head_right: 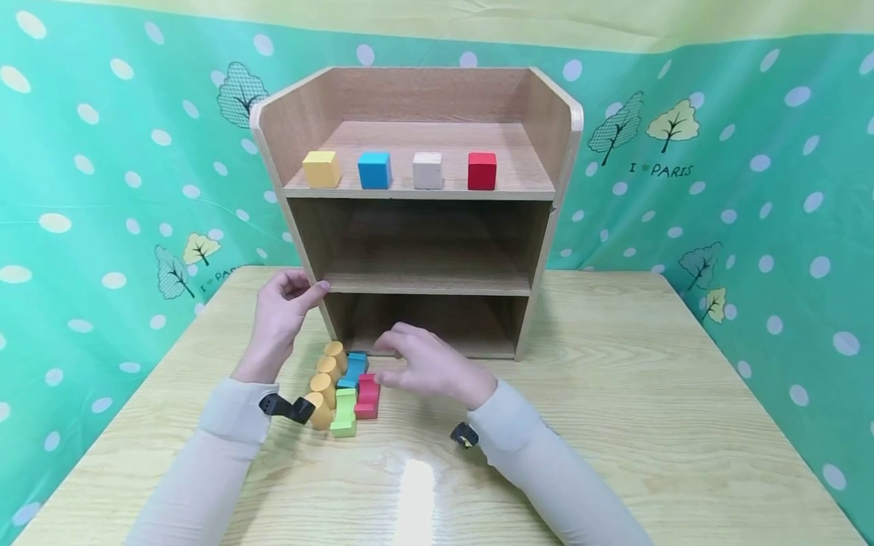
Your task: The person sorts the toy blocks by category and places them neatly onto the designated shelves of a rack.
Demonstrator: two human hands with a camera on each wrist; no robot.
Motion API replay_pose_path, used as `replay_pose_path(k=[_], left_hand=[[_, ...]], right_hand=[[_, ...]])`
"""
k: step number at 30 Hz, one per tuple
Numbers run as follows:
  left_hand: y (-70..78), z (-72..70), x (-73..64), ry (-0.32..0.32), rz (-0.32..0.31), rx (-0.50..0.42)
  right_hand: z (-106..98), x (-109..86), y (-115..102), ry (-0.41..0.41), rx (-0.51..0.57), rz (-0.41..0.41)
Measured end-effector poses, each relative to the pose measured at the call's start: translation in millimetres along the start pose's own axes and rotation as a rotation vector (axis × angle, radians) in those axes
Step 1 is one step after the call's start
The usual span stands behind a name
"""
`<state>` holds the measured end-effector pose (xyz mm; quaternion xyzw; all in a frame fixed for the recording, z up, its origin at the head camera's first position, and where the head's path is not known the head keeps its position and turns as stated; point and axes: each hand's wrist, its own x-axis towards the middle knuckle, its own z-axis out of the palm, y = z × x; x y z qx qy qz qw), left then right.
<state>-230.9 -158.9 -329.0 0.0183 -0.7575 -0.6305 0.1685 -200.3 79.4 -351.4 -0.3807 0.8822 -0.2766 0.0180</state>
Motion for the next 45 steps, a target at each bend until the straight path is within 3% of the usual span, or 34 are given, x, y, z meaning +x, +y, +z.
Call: replay_pose_path(k=[31, 45], left_hand=[[-0.2, -1.6, -0.7, -0.005, -0.015, 0.003], [0.8, -0.9, -1.5, 0.0, -0.008, -0.005]], right_hand=[[27.6, 22.4, -12.1, -0.247, -0.032, 0.066], [34.8, 27.0, -20.3, -0.274, -0.141, 0.035]])
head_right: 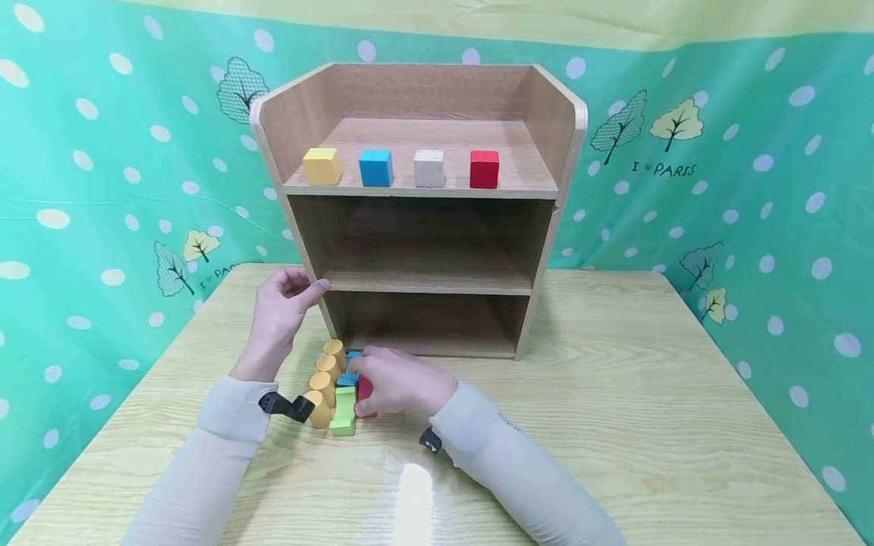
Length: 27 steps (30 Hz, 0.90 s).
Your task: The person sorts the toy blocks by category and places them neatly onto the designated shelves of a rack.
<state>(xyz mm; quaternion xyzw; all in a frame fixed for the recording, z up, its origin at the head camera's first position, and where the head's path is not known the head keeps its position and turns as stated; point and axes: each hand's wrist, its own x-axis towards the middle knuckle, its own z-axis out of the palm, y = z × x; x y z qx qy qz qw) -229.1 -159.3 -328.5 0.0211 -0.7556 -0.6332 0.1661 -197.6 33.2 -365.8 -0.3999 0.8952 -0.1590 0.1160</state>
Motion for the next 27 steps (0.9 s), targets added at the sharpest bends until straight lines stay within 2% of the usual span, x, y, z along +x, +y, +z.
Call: replay_pose_path(k=[12, 22, 27], left_hand=[[0.6, 1.2, 1.1, 0.003, 0.007, -0.005], [0.5, 0.7, 0.2, -0.002, 0.003, 0.008], [-0.6, 0.7, 1.0, 0.005, 0.002, -0.005]], right_hand=[[5.0, -0.4, 0.0, -0.003, -0.055, 0.004], [4.9, -4.9, 3.2, 0.039, -0.023, 0.08], [4.0, -5.9, 4.6, 0.046, -0.038, 0.06]])
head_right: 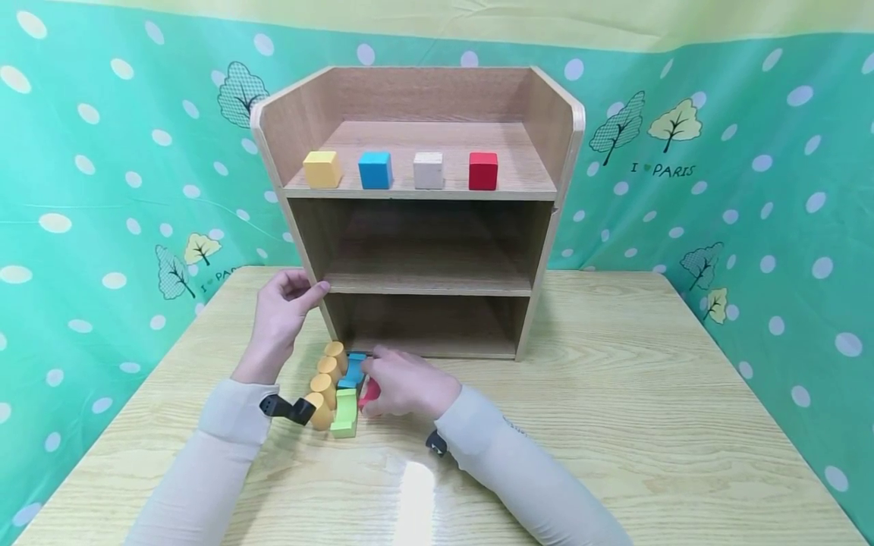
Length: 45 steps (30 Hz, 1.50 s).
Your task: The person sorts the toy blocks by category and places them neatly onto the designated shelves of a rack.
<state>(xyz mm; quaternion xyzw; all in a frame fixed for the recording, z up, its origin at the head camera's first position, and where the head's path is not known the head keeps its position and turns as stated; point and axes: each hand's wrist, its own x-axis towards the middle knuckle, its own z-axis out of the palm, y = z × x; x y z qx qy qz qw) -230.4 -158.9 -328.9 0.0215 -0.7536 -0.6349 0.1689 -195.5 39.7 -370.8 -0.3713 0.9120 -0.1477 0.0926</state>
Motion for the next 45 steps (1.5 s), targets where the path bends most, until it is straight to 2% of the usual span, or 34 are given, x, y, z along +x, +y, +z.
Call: replay_pose_path(k=[7, 11, 32, 45], left_hand=[[0.2, 0.2, -0.2, 0.002, 0.003, -0.011], [0.4, 0.4, -0.5, 0.003, 0.005, -0.008], [0.4, 0.9, -0.2, 0.001, -0.004, 0.001], [-0.5, 0.4, 0.3, 0.001, 0.004, 0.006]], right_hand=[[0.3, 0.1, 2.5, -0.008, -0.046, -0.101], [1.3, -0.3, 3.4, -0.008, -0.051, -0.119], [3.5, -0.1, 7.6, 0.021, -0.137, -0.01], [5.0, 1.3, 8.7, 0.019, -0.179, -0.012]])
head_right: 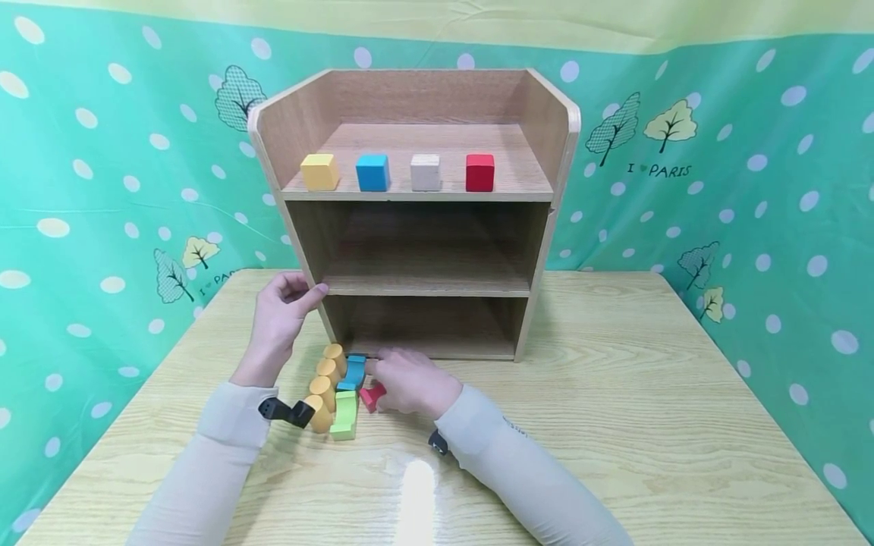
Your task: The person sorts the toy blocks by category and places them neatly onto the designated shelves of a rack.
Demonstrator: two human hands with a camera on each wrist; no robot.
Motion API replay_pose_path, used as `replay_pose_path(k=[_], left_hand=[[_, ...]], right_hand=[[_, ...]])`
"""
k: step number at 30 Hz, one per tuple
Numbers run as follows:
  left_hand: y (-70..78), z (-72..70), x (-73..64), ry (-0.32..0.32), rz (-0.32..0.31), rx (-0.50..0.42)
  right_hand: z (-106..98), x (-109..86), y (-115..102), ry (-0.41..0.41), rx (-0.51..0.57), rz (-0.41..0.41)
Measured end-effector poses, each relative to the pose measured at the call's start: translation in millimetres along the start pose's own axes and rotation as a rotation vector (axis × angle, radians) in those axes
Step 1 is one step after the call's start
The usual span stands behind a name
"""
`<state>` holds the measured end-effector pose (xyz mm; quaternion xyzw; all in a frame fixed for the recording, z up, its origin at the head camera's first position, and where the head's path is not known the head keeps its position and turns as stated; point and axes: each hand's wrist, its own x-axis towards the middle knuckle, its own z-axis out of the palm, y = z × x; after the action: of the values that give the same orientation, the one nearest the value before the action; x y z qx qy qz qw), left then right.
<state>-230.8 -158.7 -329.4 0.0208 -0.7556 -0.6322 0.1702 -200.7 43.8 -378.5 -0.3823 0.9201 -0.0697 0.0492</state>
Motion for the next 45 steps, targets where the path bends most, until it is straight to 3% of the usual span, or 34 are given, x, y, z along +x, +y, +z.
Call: replay_pose_path(k=[18, 31, 38, 45], left_hand=[[2.1, -0.8, -2.2, 0.001, -0.017, 0.009], [2.4, -0.3, -1.6, -0.001, -0.007, 0.012], [3.1, -0.4, -2.4, -0.001, -0.009, 0.011], [2.9, -0.3, -1.9, 0.001, -0.014, -0.002]], right_hand=[[2.9, 1.2, 2.5, 0.008, -0.036, 0.009], [4.1, 3.1, 9.8, 0.027, 0.034, -0.015], [3.1, 3.0, 9.5, -0.014, 0.114, -0.006], [2.5, 2.4, 9.4, -0.036, 0.118, -0.033]])
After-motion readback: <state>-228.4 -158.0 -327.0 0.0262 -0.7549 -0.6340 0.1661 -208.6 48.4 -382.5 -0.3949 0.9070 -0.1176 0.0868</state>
